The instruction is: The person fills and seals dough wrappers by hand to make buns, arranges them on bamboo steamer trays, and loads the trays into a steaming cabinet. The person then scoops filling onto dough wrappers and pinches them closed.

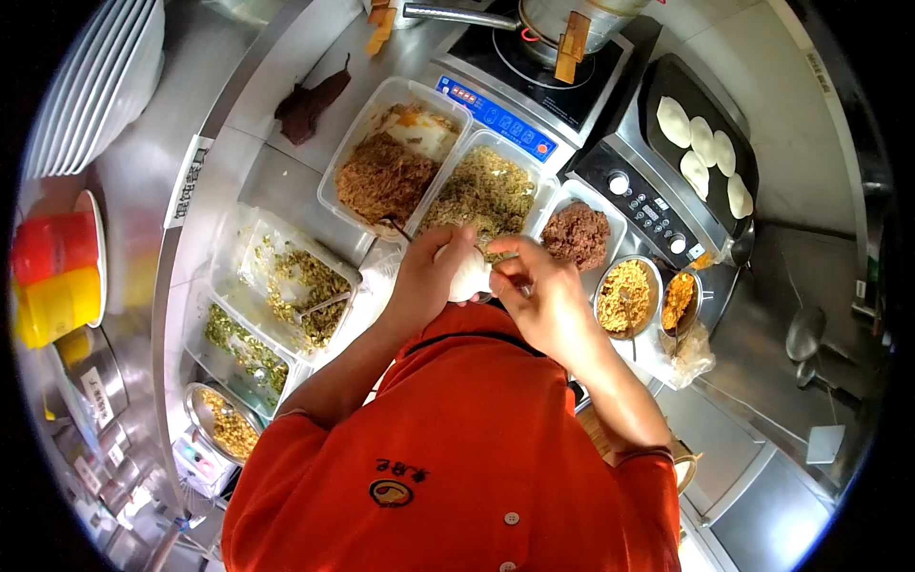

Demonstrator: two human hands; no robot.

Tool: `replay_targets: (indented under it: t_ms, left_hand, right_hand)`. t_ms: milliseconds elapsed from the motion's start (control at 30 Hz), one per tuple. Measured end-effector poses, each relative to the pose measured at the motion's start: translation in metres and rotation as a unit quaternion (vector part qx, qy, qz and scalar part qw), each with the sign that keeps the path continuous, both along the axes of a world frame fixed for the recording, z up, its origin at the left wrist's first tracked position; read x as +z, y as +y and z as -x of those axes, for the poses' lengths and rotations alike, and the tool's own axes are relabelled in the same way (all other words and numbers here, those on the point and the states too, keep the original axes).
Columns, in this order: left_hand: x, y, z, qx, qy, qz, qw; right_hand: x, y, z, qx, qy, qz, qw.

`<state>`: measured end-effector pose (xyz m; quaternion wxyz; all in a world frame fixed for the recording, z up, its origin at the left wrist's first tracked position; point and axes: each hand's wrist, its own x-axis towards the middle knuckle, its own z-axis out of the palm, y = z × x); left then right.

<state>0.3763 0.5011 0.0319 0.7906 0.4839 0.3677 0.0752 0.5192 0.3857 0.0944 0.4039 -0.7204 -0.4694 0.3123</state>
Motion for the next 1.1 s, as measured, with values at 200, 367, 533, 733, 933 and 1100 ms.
replay_targets:
  t_ms: [200,367,533,733,933,1100]
  left_hand:
    - [-0.018,-0.007,-0.007,0.079,-0.036,0.036,0.996]
    - [-0.025,-0.009,-0.007,0.038,-0.01,0.121,0.992]
    - [-0.046,-0.017,-0.007,0.039,-0.036,0.244,0.968]
    - [-0.082,-0.029,0.009,0.106,-0.003,0.209,0.972]
    - [-0.048,-0.001,0.035,0.182,-0.012,0.311,0.933]
    - [-0.054,0.003,0.04,0.247,-0.026,0.25,0.936]
  right_hand:
    - [-0.009,-0.003,-0.002,0.005,0.018,0.082,0.996]
    - [-0.01,-0.013,0.009,0.091,-0.225,0.026,0.97]
    - [-0.015,-0.014,0.007,0.13,-0.231,0.075,0.961]
    - [-0.051,-0.017,0.01,0.12,-0.224,0.016,0.967]
    - [-0.14,0.03,-0.026,-0.01,-0.091,0.109,0.99]
    - [-0.216,0.069,-0.03,-0.019,-0.188,0.092,0.978]
